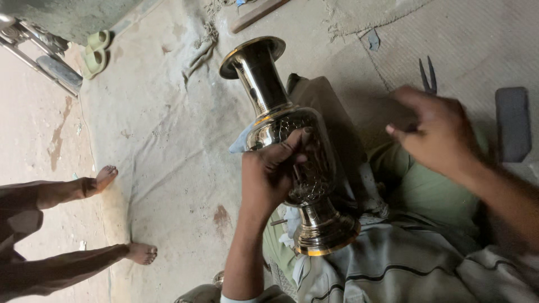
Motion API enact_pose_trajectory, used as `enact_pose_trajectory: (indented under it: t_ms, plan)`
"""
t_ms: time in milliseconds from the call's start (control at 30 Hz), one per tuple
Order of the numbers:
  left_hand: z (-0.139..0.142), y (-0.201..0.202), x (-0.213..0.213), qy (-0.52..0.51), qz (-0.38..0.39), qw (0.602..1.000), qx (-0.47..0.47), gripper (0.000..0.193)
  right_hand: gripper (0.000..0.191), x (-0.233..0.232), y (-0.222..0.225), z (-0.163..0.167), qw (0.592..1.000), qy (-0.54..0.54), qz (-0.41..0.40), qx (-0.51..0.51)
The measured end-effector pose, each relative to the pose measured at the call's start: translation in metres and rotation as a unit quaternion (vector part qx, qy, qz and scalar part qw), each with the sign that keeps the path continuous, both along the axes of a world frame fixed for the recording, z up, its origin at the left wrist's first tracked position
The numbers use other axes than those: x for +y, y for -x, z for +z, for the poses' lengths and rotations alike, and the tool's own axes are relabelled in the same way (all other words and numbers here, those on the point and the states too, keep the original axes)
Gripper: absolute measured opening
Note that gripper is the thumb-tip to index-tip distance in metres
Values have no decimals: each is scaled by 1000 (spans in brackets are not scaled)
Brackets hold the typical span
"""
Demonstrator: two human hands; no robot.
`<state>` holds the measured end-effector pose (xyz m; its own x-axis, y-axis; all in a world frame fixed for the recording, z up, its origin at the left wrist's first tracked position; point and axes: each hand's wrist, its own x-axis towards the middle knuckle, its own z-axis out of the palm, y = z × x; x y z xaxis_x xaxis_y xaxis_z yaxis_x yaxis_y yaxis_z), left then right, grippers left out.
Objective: The person sits on the floor with a brass vase held between the legs, presses a small punch against the vase surface, and strikes the punch with a wooden mallet to emboss a decorative pattern, repeatedly repositioning the punch across the vase body.
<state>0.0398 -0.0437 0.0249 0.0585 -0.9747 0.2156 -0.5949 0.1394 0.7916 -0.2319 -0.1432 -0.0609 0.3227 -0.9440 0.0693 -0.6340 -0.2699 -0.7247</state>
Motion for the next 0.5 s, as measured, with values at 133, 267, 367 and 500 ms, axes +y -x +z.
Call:
enact_pose_trajectory:
  t_ms: [133, 267, 367, 500]
  plan:
    - [-7, 4, 14, 17, 58, 998, -5, 51, 35, -25, -17, 42, 997, -13, 82, 11]
    - [-15, 14, 24, 71, 129, 989, 8, 45, 39, -41, -33, 80, 984, 15, 155, 83]
    - [-23, 24, 31, 86, 196, 977, 12, 47, 38, -51, -42, 106, 965, 54, 204, 154]
    - [-34, 39, 39, 159, 233, 957, 58, 50, 42, -49, -46, 130, 938, 123, 245, 213]
